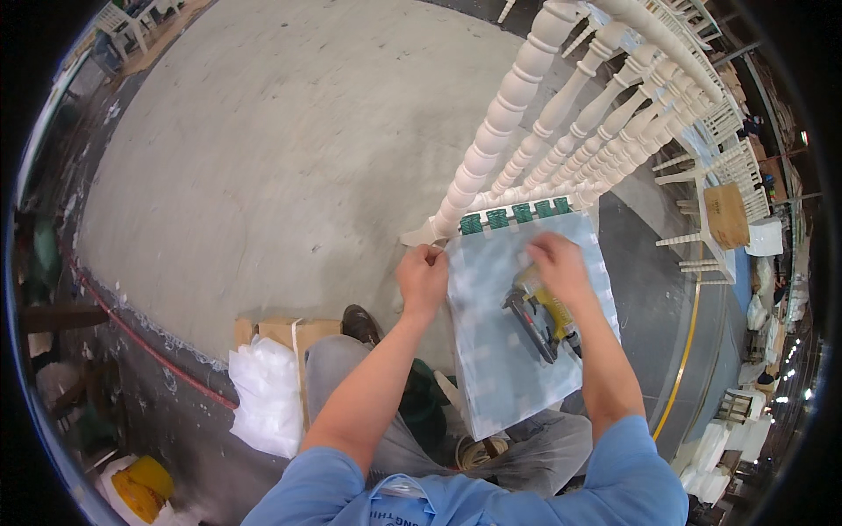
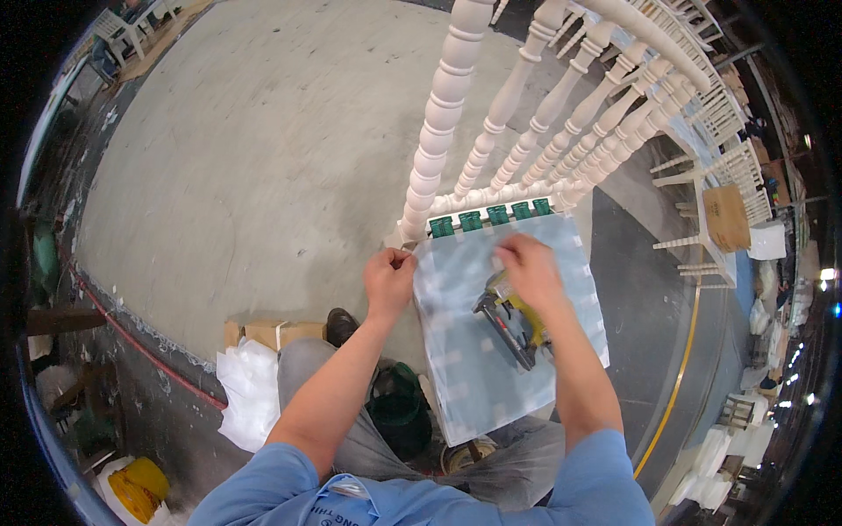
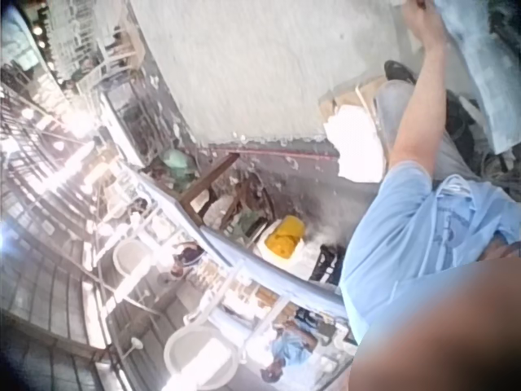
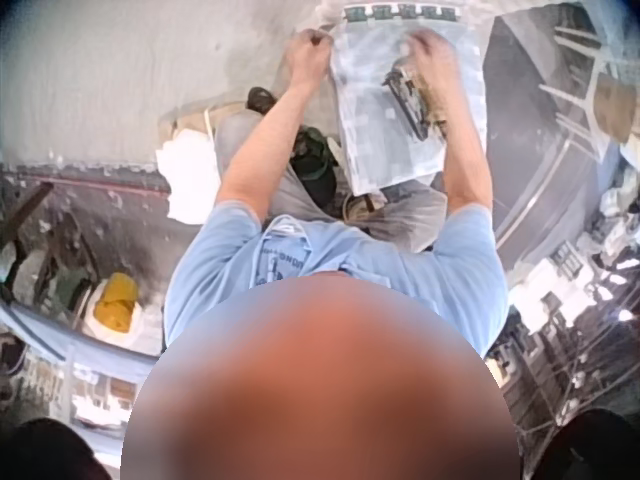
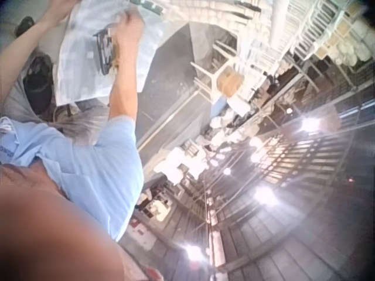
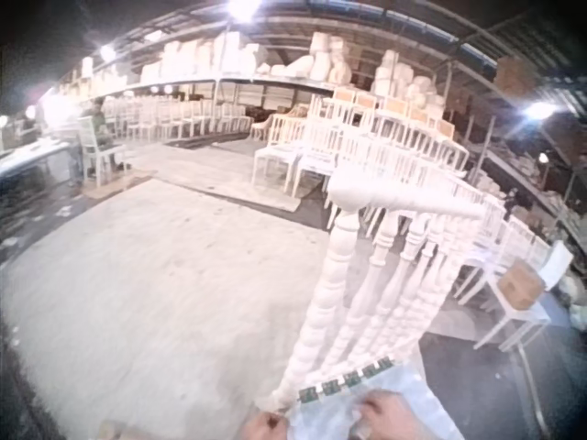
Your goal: The person receives a box of staples, then staples green webbing and a white fabric sheet onto the seat of a white wooden chair using a pneumatic staple gun. The person moves the chair to a stack of similar chairs and returns to work on another chair.
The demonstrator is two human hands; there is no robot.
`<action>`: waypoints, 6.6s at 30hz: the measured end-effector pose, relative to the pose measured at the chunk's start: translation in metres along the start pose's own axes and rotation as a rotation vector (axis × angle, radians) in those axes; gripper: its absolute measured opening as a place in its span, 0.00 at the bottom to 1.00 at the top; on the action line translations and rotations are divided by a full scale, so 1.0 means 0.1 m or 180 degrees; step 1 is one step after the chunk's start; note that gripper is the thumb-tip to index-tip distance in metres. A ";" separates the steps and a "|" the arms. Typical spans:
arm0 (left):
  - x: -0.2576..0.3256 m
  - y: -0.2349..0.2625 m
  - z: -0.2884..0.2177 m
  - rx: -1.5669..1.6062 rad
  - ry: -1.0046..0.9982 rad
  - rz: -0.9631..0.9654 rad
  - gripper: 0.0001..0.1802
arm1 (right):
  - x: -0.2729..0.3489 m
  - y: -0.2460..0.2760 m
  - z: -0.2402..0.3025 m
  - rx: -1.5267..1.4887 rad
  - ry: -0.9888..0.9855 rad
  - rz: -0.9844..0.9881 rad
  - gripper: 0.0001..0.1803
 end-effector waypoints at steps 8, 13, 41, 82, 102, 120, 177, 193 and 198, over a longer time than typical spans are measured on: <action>0.00 -0.07 -0.06 -0.0160 -0.0149 -0.0237 0.09 | 1.04 -0.11 -1.04 -0.1460 -0.1515 0.0729 0.28; -0.06 -0.04 0.05 -0.0078 0.0100 -0.0218 0.09 | 0.92 -0.14 -0.90 -0.0851 -0.1443 0.1106 0.31; 0.11 -0.41 0.72 0.2081 0.2231 0.1644 0.26 | -0.51 -0.54 0.95 -0.0141 0.0703 0.2130 0.37; 1.66 0.51 -0.82 -0.0097 0.0190 0.1047 0.40 | 9.27 -0.02 -1.41 -0.3586 -0.4422 -0.4026 0.23; -0.30 0.07 -4.40 0.1999 -0.1228 0.0770 0.29 | 4.28 3.10 -1.38 -0.0413 -0.1830 -0.2341 0.19; 2.06 -2.19 -6.05 0.0681 -0.1723 0.2809 0.11 | 2.24 5.87 -2.19 -0.4380 -0.0555 -0.3990 0.38; -13.00 -2.97 -12.16 0.1728 -0.2533 0.0579 0.21 | -13.81 8.20 -1.51 -0.2060 0.0524 -0.4001 0.19; -16.49 -6.31 -12.08 0.1350 -0.0425 0.0820 0.18 | -17.47 8.10 -4.61 -0.3598 -0.0893 -0.3429 0.21; -17.22 -6.21 -11.73 0.0224 -0.0346 0.0198 0.20 | -18.23 7.13 -5.05 -0.3682 -0.1788 -0.3186 0.18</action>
Point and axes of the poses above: each hand's wrist, its own x-axis away from the middle knuckle, its own y-axis out of the back of the hand, z = x × y, the point moved 9 cm from there along -x, towards the middle knuckle, and after that the axes turned 4 degrees about y, right-handed, at the moved point
